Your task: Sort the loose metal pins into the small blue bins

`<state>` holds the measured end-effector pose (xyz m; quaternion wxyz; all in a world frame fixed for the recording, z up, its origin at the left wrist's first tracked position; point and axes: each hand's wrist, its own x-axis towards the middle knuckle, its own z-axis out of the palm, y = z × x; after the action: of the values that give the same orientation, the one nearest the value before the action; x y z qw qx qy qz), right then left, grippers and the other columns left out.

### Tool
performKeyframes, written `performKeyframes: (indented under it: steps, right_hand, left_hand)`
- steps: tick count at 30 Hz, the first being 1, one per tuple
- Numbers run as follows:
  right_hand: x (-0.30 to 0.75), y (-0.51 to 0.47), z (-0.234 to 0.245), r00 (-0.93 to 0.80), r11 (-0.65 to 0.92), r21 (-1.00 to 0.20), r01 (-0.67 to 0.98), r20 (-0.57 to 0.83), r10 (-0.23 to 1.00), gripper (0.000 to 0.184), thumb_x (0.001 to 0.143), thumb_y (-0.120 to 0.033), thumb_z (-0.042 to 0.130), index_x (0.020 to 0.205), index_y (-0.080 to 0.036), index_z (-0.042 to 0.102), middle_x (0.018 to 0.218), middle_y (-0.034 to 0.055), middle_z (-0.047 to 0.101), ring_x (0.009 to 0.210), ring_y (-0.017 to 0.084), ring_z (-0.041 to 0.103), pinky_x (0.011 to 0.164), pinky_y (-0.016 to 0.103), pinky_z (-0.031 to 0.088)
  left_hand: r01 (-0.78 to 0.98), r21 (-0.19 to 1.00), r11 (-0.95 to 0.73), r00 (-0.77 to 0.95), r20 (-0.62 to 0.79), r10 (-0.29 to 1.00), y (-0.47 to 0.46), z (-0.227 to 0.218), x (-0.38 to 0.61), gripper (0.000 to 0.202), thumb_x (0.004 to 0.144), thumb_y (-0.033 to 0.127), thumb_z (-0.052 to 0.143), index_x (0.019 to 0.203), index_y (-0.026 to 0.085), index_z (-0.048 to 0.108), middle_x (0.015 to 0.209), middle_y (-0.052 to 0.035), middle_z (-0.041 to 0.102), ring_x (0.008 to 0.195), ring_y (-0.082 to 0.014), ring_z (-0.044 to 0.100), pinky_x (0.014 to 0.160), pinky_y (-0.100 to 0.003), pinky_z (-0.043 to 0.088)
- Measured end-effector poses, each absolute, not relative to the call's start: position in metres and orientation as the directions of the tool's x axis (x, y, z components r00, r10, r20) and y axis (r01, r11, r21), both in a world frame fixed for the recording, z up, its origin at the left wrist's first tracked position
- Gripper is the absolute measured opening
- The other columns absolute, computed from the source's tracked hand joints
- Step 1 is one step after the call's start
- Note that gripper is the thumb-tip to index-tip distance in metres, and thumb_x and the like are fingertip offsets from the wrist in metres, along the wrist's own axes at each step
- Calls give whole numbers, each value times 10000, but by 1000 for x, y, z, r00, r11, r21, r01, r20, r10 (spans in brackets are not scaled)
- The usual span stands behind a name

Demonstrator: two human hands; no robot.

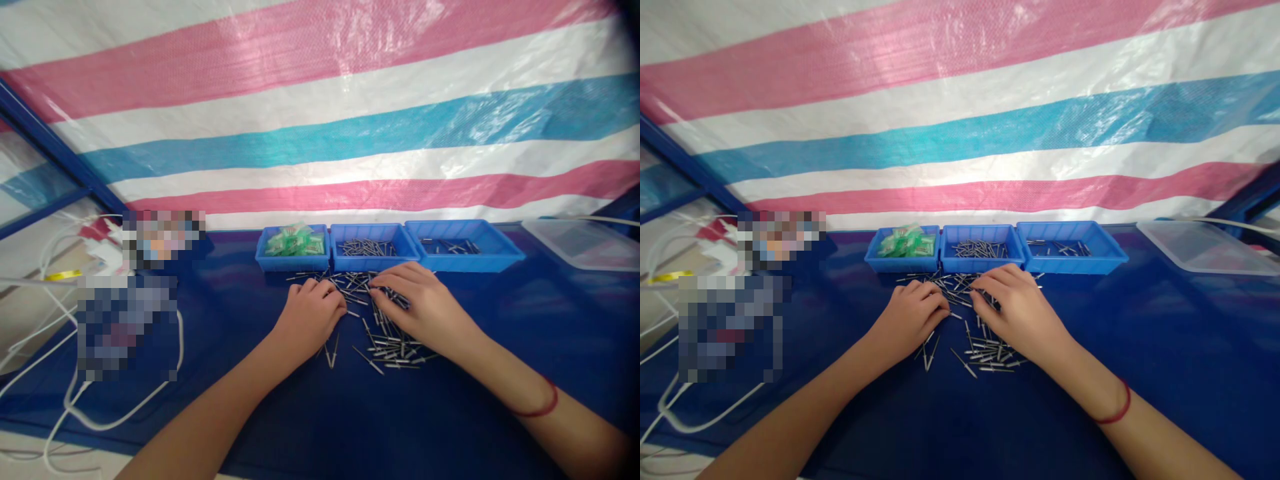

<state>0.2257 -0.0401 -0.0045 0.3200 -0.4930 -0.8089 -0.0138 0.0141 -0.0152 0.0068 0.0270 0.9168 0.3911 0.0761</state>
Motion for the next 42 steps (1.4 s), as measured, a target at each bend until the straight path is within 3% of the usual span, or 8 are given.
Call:
performKeyframes:
  steps: [6, 20, 30, 34, 38, 42]
  right_hand:
    - [216, -43, -8, -387, 556, -323, 766, 459, 800, 158, 893, -238, 527, 901, -178, 673, 920, 73, 696, 868, 216, 588, 807, 395, 459]
    - [210, -45, -21, -472, 572, -294, 766, 348, 810, 173, 891, -267, 546, 978, -190, 674, 948, 71, 666, 913, 230, 564, 842, 412, 445]
    - [209, -45, -17, -465, 584, -314, 749, 379, 800, 154, 894, -249, 542, 923, -187, 680, 941, 74, 648, 886, 215, 551, 828, 401, 445]
    - [208, -46, -11, -426, 582, -402, 707, 416, 804, 164, 911, -228, 516, 886, -176, 669, 920, 68, 663, 850, 196, 559, 814, 378, 444]
    - [207, -47, -7, -337, 544, -541, 641, 438, 833, 146, 910, -217, 523, 862, -187, 657, 882, 49, 679, 838, 181, 579, 798, 354, 440]
    - [204, -48, -6, -216, 426, -740, 520, 368, 904, 152, 906, -276, 534, 860, -205, 661, 871, 40, 679, 802, 170, 588, 714, 315, 450]
  left_hand:
    - [708, 109, -697, 692, 87, 717, -17, 8, 15, 194, 922, 375, 515, 962, 223, 629, 1022, -16, 629, 952, -203, 513, 759, -358, 311]
    - [703, 33, -711, 705, 104, 702, -19, 2, 16, 185, 959, 310, 449, 946, 209, 604, 999, -18, 636, 937, -200, 504, 743, -372, 271]
    - [699, 31, -714, 703, 154, 695, -21, 2, 18, 214, 976, 302, 399, 978, 215, 595, 978, -21, 641, 930, -209, 525, 760, -379, 279]
    - [666, 155, -730, 695, 225, 682, -18, 5, 16, 220, 977, 315, 405, 989, 235, 609, 970, -7, 653, 916, -194, 552, 805, -377, 299]
    - [549, 475, -688, 657, 264, 707, -14, 8, 16, 170, 949, 271, 478, 962, 205, 634, 971, -9, 671, 908, -157, 590, 825, -310, 364]
    - [413, 768, -489, 544, 223, 809, -11, 7, 18, 158, 893, 308, 565, 936, 179, 644, 907, -15, 678, 822, -137, 610, 745, -236, 428]
